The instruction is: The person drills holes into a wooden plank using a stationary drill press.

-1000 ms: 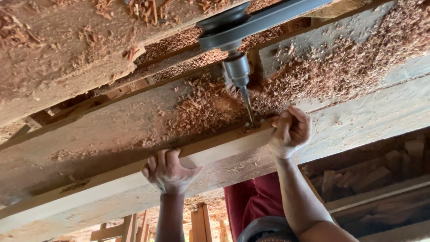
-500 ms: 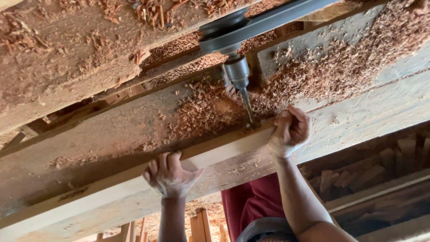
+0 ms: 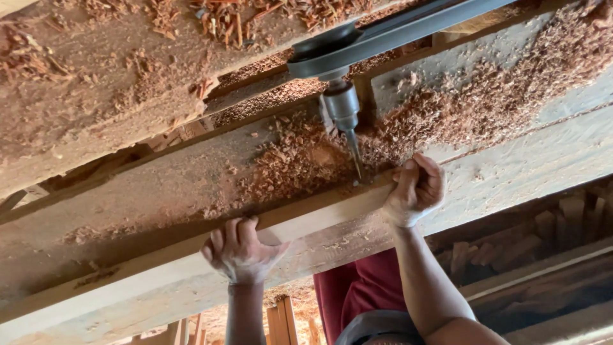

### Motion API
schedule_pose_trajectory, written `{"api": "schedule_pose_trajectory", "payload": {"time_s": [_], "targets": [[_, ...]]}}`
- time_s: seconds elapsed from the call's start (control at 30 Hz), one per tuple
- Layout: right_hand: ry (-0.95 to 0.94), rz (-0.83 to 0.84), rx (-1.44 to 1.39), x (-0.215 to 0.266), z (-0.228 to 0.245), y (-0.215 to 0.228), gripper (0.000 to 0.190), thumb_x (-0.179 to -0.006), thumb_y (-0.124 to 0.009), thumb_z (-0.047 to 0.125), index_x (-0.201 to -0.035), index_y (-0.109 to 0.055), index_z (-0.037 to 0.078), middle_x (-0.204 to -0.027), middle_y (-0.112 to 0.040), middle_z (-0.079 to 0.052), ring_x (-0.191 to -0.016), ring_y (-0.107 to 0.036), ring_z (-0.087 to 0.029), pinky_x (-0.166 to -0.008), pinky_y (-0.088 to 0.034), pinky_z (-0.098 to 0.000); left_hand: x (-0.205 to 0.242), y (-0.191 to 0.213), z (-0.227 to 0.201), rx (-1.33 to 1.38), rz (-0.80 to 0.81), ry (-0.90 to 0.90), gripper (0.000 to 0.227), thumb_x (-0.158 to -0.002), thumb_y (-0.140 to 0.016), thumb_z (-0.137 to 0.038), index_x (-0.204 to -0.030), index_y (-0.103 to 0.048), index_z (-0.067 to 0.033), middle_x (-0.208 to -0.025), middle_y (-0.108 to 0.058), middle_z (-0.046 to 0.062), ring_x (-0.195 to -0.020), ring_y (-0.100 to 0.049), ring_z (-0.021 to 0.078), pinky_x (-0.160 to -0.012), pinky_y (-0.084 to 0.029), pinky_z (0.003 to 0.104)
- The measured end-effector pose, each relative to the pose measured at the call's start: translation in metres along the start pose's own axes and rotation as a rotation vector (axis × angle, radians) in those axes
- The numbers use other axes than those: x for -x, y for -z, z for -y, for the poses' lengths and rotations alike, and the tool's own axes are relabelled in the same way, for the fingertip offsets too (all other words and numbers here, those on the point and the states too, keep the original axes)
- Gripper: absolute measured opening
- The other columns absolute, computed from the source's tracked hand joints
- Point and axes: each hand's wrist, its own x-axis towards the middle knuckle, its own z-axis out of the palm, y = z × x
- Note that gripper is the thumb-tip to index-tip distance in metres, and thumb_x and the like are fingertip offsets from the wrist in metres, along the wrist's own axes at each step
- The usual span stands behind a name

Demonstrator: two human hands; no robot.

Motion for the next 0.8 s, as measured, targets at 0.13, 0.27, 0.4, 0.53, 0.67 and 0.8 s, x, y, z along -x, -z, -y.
{"api": "schedule_pose_trajectory", "payload": {"time_s": [0.13,0.27,0.4,0.53,0.67,0.8], "targets": [[0.009,0.007,0.016,-0.001,-0.001,0.001,0.02,-0.103,-0.061,-0.009,-0.117,-0.069,0.002,-0.093,-0.068,-0.004,-0.06,-0.056,-0.005,-0.053,-0.047,-0.0163,0.004,-0.007,0.003,0.0,-0.02,0.005,0.073,-0.076,-0.054,-0.093,-0.086,-0.066,-0.0216,-0.083,-0.06,0.0,-0.081,-0.055,0.0204,-0.081,-0.033,0.039],[0.071,0.011,0.002,-0.001,-0.006,0.001,0.022,-0.102,-0.061,-0.008,-0.118,-0.069,0.004,-0.099,-0.071,-0.006,-0.064,-0.058,-0.006,-0.052,-0.051,-0.018,0.02,-0.031,0.016,-0.034,-0.051,-0.033,0.077,-0.078,-0.041,-0.095,-0.084,-0.065,-0.0222,-0.079,-0.06,0.0,-0.076,-0.052,0.0194,-0.081,-0.034,0.038],[0.058,0.011,0.002,0.002,-0.007,0.003,0.023,-0.104,-0.061,-0.008,-0.12,-0.069,0.005,-0.099,-0.071,-0.006,-0.066,-0.059,-0.007,-0.053,-0.051,-0.0179,0.018,-0.029,0.013,-0.034,-0.076,-0.019,0.079,-0.081,-0.033,-0.095,-0.084,-0.066,-0.0232,-0.079,-0.059,-0.001,-0.077,-0.052,0.0192,-0.081,-0.034,0.038],[0.035,0.045,-0.087,0.0,-0.005,0.0,0.022,-0.106,-0.06,-0.007,-0.121,-0.069,0.005,-0.098,-0.071,-0.004,-0.064,-0.058,-0.006,-0.055,-0.051,-0.0184,0.003,-0.012,0.004,-0.032,-0.057,0.003,0.077,-0.082,-0.037,-0.095,-0.082,-0.066,-0.0233,-0.08,-0.06,-0.001,-0.078,-0.054,0.0192,-0.081,-0.034,0.038],[0.061,0.03,-0.044,0.0,-0.01,0.004,0.023,-0.103,-0.06,-0.008,-0.119,-0.069,0.005,-0.099,-0.071,-0.006,-0.065,-0.058,-0.006,-0.051,-0.051,-0.0174,0.007,-0.015,0.006,-0.033,-0.019,0.015,0.074,-0.078,-0.045,-0.094,-0.082,-0.067,-0.0231,-0.083,-0.063,-0.001,-0.08,-0.055,0.0201,-0.082,-0.034,0.039],[0.058,0.014,-0.025,-0.001,-0.005,-0.001,0.023,-0.104,-0.06,-0.009,-0.119,-0.07,0.005,-0.098,-0.071,-0.004,-0.06,-0.056,-0.005,-0.051,-0.049,-0.0168,0.006,-0.015,0.007,-0.033,-0.009,0.03,0.072,-0.078,-0.052,-0.093,-0.081,-0.067,-0.0233,-0.087,-0.066,-0.002,-0.081,-0.056,0.0198,-0.081,-0.033,0.038]]}}
